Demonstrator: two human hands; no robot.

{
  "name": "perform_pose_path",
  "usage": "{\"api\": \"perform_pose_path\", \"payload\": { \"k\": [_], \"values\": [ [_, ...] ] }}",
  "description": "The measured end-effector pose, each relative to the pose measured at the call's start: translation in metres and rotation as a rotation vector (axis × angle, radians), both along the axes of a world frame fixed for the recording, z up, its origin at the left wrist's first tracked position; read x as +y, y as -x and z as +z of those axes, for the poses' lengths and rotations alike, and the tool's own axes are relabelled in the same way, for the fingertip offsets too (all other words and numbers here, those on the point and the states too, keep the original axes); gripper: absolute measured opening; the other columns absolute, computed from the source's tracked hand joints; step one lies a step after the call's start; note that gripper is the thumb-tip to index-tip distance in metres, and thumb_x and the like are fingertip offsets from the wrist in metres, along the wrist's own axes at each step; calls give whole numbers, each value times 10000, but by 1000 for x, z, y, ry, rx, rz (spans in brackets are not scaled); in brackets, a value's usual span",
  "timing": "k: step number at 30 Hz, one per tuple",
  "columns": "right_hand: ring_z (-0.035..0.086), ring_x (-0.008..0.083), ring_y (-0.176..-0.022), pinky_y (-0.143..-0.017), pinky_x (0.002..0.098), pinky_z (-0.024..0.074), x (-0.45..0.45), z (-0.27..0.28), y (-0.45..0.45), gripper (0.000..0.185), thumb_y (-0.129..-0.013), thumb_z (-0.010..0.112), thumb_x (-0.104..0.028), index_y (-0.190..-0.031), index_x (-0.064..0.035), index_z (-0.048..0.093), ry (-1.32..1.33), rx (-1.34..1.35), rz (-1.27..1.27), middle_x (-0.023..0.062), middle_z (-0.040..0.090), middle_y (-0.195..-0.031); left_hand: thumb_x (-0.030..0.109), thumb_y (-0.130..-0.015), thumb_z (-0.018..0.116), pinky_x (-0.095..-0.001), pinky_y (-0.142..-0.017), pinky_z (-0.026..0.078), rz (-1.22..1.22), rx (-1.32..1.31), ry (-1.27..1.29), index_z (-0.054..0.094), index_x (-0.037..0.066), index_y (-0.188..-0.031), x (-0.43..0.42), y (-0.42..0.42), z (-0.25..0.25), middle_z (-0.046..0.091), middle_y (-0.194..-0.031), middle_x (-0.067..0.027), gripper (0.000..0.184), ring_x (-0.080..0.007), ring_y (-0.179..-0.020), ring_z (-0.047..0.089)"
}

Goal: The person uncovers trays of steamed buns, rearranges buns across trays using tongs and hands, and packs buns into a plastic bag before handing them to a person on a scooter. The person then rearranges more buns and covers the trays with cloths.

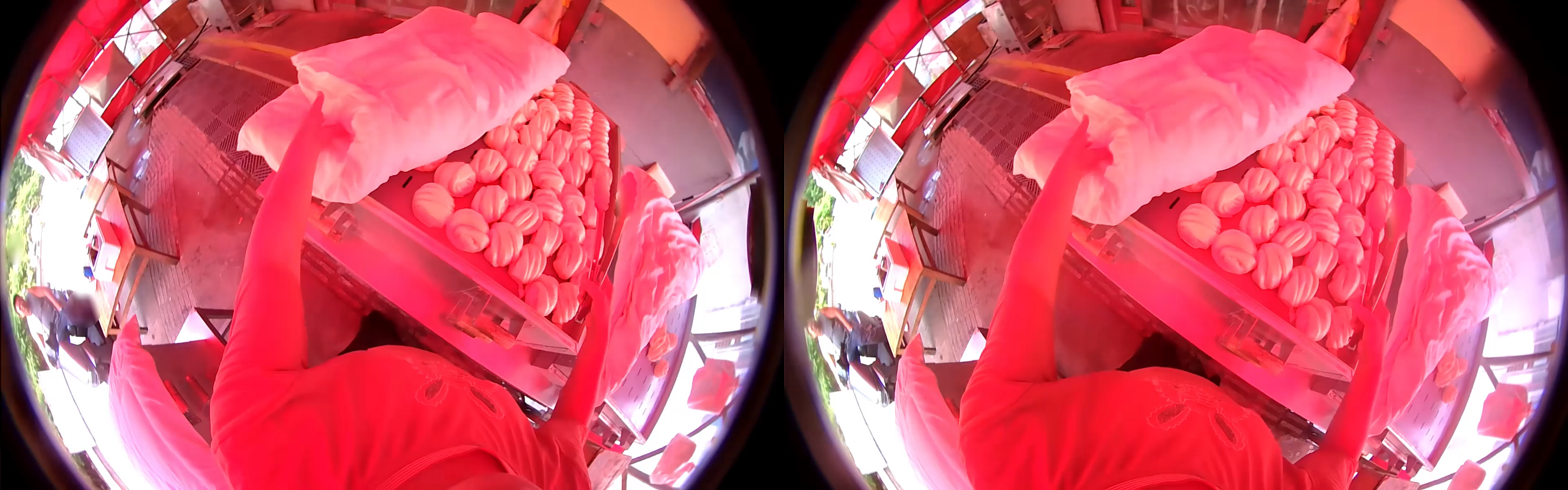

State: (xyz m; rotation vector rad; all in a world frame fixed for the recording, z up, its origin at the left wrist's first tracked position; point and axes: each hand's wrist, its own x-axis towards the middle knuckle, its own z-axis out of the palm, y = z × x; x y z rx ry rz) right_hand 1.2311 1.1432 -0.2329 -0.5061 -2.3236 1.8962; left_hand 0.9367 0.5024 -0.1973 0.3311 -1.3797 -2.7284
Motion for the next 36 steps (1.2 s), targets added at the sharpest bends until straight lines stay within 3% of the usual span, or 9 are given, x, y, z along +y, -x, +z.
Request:
{"api": "perform_pose_path", "payload": {
  "k": [6, 9, 13, 15, 18, 21, 25, 28, 36],
  "values": [
    [486, 110, -494, -444, 233, 390, 36, -1, -113, 296, -834, 622, -135, -1106, -33, 564, 321, 57, -409, 0, 517, -662, 68, -814, 640, -293, -765, 540, -89, 279, -37, 591, 20, -1105, 116, 69, 89, 642, -1014, -70, 299, -180, -916, 643],
    [485, 108, -518, -430, 230, 382, 50, -9, -158, 320, -848, 630, -188, -1107, -16, 554, 434, 133, -628, 12, 515, -689, 31, -784, 646, -294, -745, 557, -559, 539, 257, 620, 5, -1045, 237, 19, 116, 662, -954, -61, 264, -181, -900, 657],
    [493, 102, -546, -429, 217, 380, 81, -26, -190, 290, -880, 612, -212, -1077, -7, 556, 517, 261, -735, 15, 521, -733, 96, -749, 671, -341, -1061, 345, -1543, 818, 497, 341, 6, -1442, 354, -101, 82, 470, -1374, -81, 772, -174, -1250, 430],
    [533, 117, -579, -433, 221, 399, 103, -35, -196, 284, -887, 610, -221, -1066, -7, 558, 570, 316, -716, 22, 538, -757, 143, -782, 671, -335, -929, 442, -1693, 1071, 829, 340, 117, -1478, 383, -131, 56, 563, -1276, -67, 771, -171, -1078, 536],
    [579, 138, -625, -446, 233, 428, 129, -41, -194, 294, -882, 624, -231, -1070, -14, 562, 618, 374, -713, 60, 616, -829, 181, -811, 682, -342, -785, 483, -1841, 726, 1378, 400, 140, -1448, 393, -174, 66, 619, -1129, -77, 698, -195, -907, 592],
    [615, 166, -632, -421, 243, 435, 121, -23, -182, 315, -857, 659, -225, -1073, -13, 568, 444, 273, -882, 171, 681, -965, 225, -843, 683, -359, -738, 489, -1212, 824, 1343, 500, 116, -1369, 378, -178, 8, 612, -1040, -119, 568, -229, -827, 601],
    [594, 181, -637, -502, 251, 454, 157, -66, -174, 365, -791, 733, -207, -1052, -19, 560, 39, -32, -590, 102, 630, -822, 204, -825, 694, -386, -862, 481, -644, 1063, 1527, 554, 87, -1299, 360, -214, -55, 553, -1179, -161, 508, -262, -911, 608],
    [553, 157, -658, -610, 274, 471, 167, -105, -148, 455, -702, 818, -184, -1038, -34, 550, -364, 170, -535, 48, 572, -772, 207, -822, 676, -438, -990, 406, -590, 937, 1507, 572, 65, -1250, 356, -241, -66, 530, -1275, -158, 463, -329, -1221, 458],
    [600, 332, -1010, -805, 453, 490, 40, 10, -20, 960, -544, 871, -478, -1260, -9, 436, -799, 176, -287, 145, 589, -1117, 106, -849, 646, -450, -1062, 346, -436, 979, 1252, 533, 44, -1302, 422, -310, -15, 498, -1333, -180, 471, -354, -1273, 427]
  ]
}}
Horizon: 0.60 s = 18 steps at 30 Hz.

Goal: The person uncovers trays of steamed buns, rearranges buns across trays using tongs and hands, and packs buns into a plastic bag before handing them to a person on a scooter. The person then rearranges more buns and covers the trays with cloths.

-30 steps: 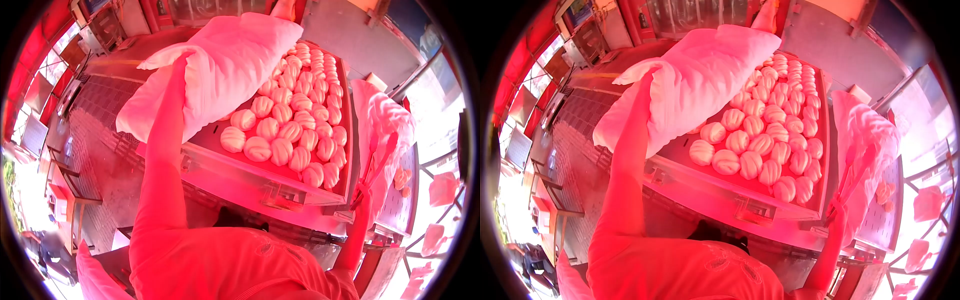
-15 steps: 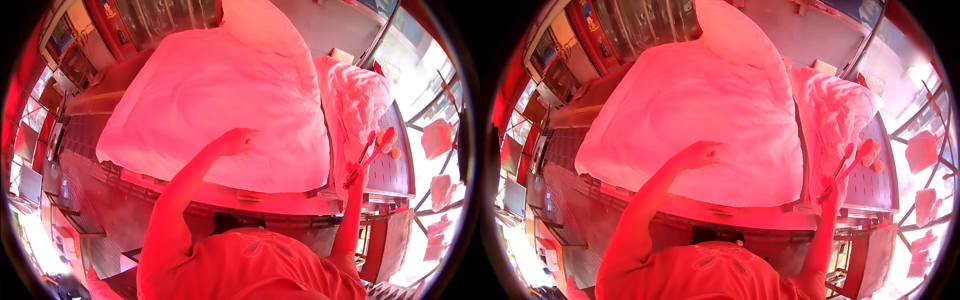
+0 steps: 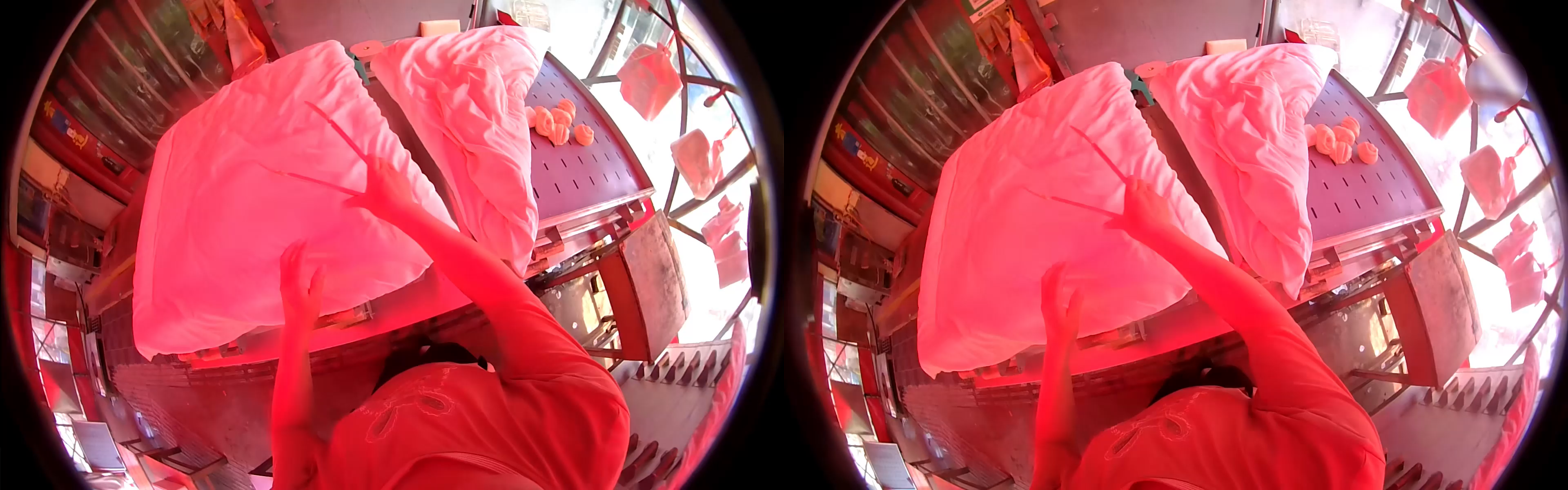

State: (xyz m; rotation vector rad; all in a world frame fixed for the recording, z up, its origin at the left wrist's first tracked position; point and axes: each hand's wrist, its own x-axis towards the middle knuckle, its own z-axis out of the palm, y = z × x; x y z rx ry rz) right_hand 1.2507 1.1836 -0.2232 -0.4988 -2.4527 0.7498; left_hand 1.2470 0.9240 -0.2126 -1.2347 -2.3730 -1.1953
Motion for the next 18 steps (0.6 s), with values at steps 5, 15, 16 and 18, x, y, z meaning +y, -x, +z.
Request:
{"api": "perform_pose_path", "payload": {
  "k": [5, 15, 16, 18],
  "values": [
    [481, 379, -1198, -935, 467, 449, -12, -12, 23, 876, -656, 795, -503, -1299, -11, 461, -69, -265, 110, 169, 537, -1259, 101, -861, 637, -454, -1063, 344, 2, 173, -20, 490, 39, -1349, 45, 7, -10, 464, -1371, -194, 514, -365, -1276, 420],
    [562, 331, -1125, -935, 451, 451, 245, -55, 13, 587, -779, 740, -329, -1244, -23, 552, -365, -45, -348, 177, 562, -1263, 72, -845, 630, -443, -1018, 387, 91, -143, 38, 551, 6, -1260, 66, -94, -16, 484, -1332, -200, 427, -362, -1227, 460],
    [589, 317, -1088, -906, 442, 466, 271, -75, 12, 562, -783, 739, -319, -1230, -24, 569, -347, -138, -367, 180, 583, -1235, 71, -842, 631, -440, -1011, 394, 55, -243, 8, 558, 3, -1251, 80, -111, -23, 486, -1331, -198, 421, -359, -1218, 467],
    [645, 287, -1002, -833, 416, 502, 329, -115, 14, 501, -789, 735, -294, -1191, -24, 609, -191, -350, -325, 184, 630, -1162, 89, -834, 653, -429, -994, 405, -54, -229, 106, 544, 1, -1264, 137, -138, -49, 494, -1320, -191, 453, -354, -1196, 483]
  ]
}}
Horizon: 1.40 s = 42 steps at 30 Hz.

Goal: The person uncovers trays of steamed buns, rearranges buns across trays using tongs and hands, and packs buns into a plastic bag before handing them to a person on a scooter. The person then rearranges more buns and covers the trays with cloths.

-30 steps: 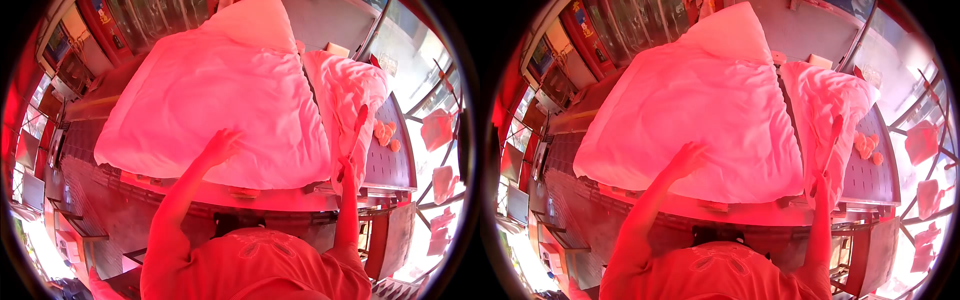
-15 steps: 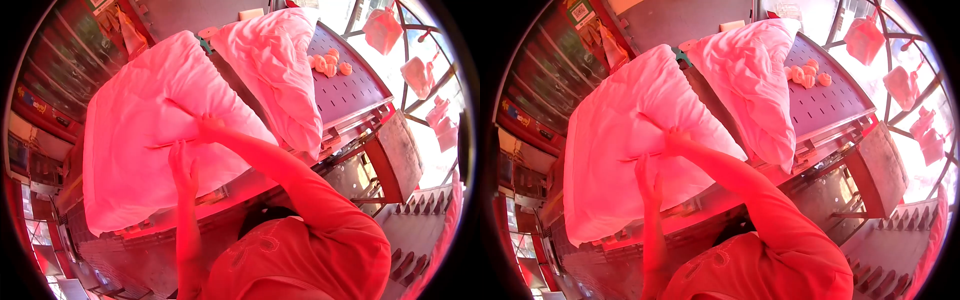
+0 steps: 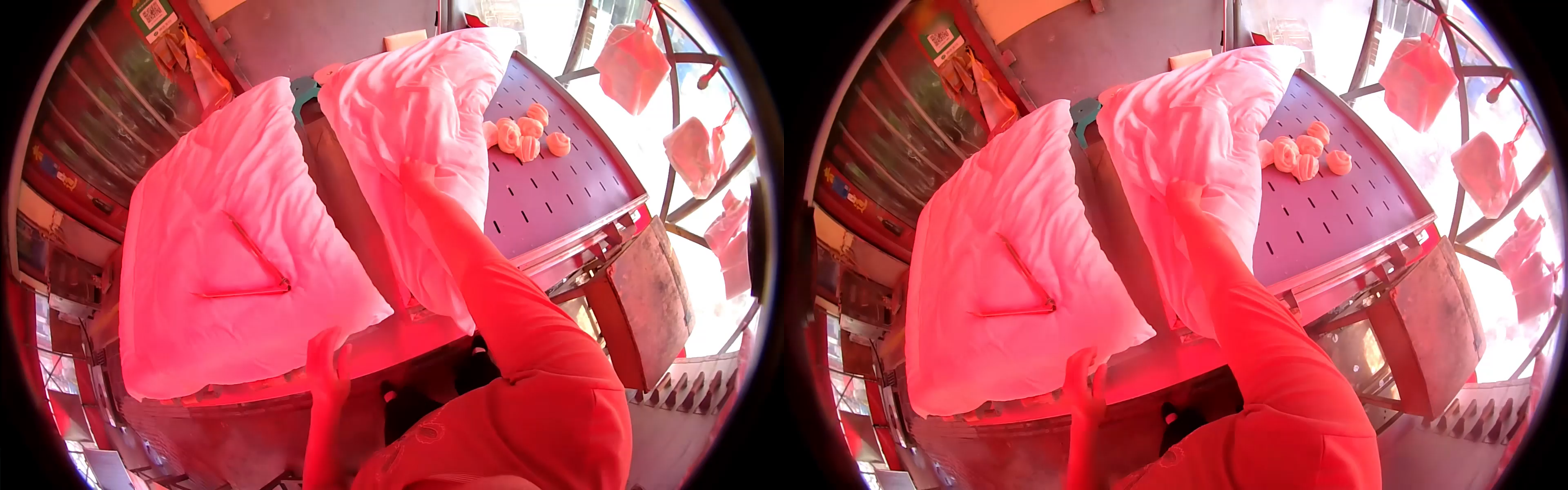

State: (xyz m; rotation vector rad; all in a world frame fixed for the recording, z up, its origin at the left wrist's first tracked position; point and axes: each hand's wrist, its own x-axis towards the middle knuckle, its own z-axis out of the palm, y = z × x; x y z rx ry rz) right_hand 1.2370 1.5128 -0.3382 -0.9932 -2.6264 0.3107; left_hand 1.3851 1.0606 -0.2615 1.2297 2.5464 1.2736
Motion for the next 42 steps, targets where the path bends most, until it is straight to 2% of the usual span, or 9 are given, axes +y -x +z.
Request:
{"api": "perform_pose_path", "payload": {
  "k": [7, 9, 14, 18, 24, 29, 35, 39, 42],
  "values": [
    [575, 140, -626, -541, 254, 432, 230, 109, -172, 141, -911, 556, -94, -909, 18, 641, 1172, 1369, 243, 46, 635, -769, 264, -817, 696, -530, -1006, 363, -225, 231, 176, 417, 84, -1406, 198, -21, -111, 452, -1373, -188, 676, -389, -1244, 437],
    [621, 255, -985, -861, 359, 511, 231, 136, -276, 261, -981, 492, -162, -1141, 21, 586, 1222, 1708, -33, 168, 637, -1068, 301, -799, 708, -548, -1013, 349, -76, 115, 321, 382, 105, -1431, 219, -34, -92, 444, -1386, -189, 738, -402, -1263, 421],
    [544, 327, -1183, -1014, 477, 457, 204, -35, -423, 391, -1004, 424, -185, -1324, 39, 427, 1613, 1673, -456, 193, 539, -1292, 317, -801, 707, -439, -1025, 397, -161, -333, 116, 344, 108, -1450, 258, -20, -115, 481, -1373, -164, 773, -308, -1241, 487],
    [614, 265, -1071, -925, 407, 515, 143, -74, -439, 334, -968, 467, -133, -1267, 16, 474, 1776, 1495, -115, 126, 604, -1198, 250, -902, 585, -352, -964, 451, -38, -1247, -511, 466, 58, -1350, 281, -28, -94, 590, -1237, -101, 502, -233, -1116, 575],
    [664, 225, -745, -709, 377, 558, 90, 27, -413, 74, -904, 527, -48, -901, 2, 582, 1481, 1153, -120, 104, 658, -866, 230, -739, 772, -324, -846, 504, -4, -740, -420, 565, 7, -1243, 267, 19, -31, 627, -1182, -127, 589, -153, -1035, 605],
    [646, 158, -600, -567, 304, 496, 60, 1, -433, 201, -887, 586, -130, -748, 15, 574, 883, 317, 94, 70, 630, -635, 115, -790, 685, -405, -1006, 416, 263, -46, 552, 445, 5, -1356, 230, 31, 40, 527, -1295, -214, 625, -324, -1188, 513],
    [549, 131, -488, -470, 267, 425, 140, 6, -595, 231, -909, 633, -201, -755, -28, 620, 1100, 925, -410, 39, 587, -566, -17, -811, 625, -435, -921, 458, -60, 508, 317, 531, 7, -1246, 306, -32, 34, 559, -1148, -183, 446, -346, -1047, 563],
    [562, 123, -609, -563, 269, 472, 242, 18, -794, 139, -929, 630, -244, -904, -108, 616, 997, 1914, -659, -12, 592, -708, -5, -842, 627, -319, -744, 512, -567, 79, 28, 609, -19, -1019, 442, -176, 49, 577, -969, -123, 179, -244, -856, 597],
    [557, 203, -790, -692, 342, 482, 305, 8, -918, 491, -849, 678, -476, -1101, -59, 614, 1027, 2321, -536, 62, 606, -903, 16, -834, 651, -303, -695, 496, -860, -121, 3, 647, -12, -912, 526, -290, 34, 601, -844, -118, 83, -235, -784, 609]
  ]
}}
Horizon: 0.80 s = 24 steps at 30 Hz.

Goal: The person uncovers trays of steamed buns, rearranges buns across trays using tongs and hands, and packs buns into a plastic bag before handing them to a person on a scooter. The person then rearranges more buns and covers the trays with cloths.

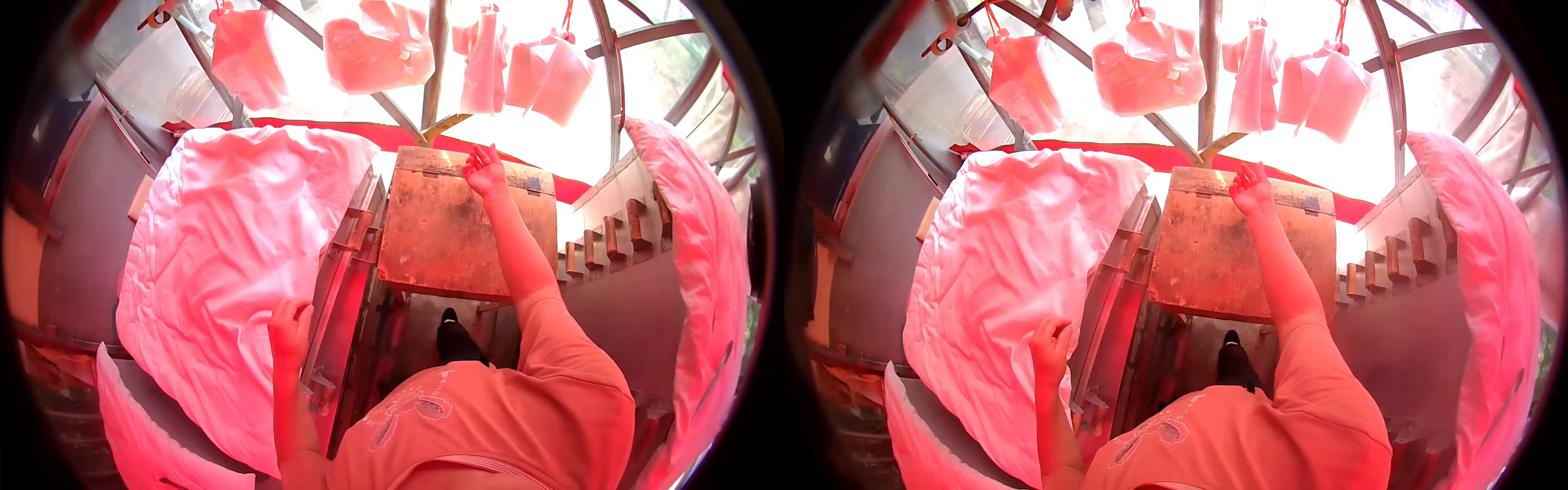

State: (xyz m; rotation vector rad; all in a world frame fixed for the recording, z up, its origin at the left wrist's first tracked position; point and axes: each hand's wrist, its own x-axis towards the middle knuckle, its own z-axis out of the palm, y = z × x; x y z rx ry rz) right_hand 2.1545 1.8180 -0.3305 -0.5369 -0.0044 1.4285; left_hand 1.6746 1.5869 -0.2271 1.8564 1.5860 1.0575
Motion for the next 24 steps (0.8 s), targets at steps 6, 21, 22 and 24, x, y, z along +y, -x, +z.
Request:
{"api": "perform_pose_path", "payload": {
  "k": [6, 21, 22, 24],
  "values": [
    [538, 192, -711, -711, 366, 441, 87, 44, -57, 193, -897, 661, -258, -891, -68, 625, -236, 198, 84, 61, 603, -783, 79, -887, 626, -227, -730, 460, -424, -295, 254, 671, 3, -984, 126, -210, -2, 639, -945, -56, 132, -107, -834, 595],
    [589, 182, -1091, -877, 337, 485, -126, 40, -52, 483, -915, 646, -300, -1292, -14, 549, -46, -701, 421, 109, 612, -1208, 146, -942, 567, -286, -708, 544, -760, -1387, 762, 537, 31, -1246, 271, -409, -10, 645, -1034, -84, 327, -162, -830, 643],
    [522, 201, -1178, -934, 363, 452, -135, 35, -70, 574, -899, 644, -366, -1336, -25, 499, -139, -528, 363, 115, 549, -1289, 125, -938, 560, -260, -673, 529, -785, -1348, 784, 532, 29, -1261, 256, -408, 4, 644, -1017, -72, 338, -142, -797, 634],
    [387, 240, -1354, -1048, 415, 385, -142, 22, -112, 757, -867, 640, -500, -1424, -47, 398, -336, -185, 222, 129, 421, -1450, 81, -929, 545, -206, -603, 500, -842, -1255, 836, 521, 25, -1289, 223, -401, 22, 641, -983, -48, 366, -102, -731, 615]
  ]
}}
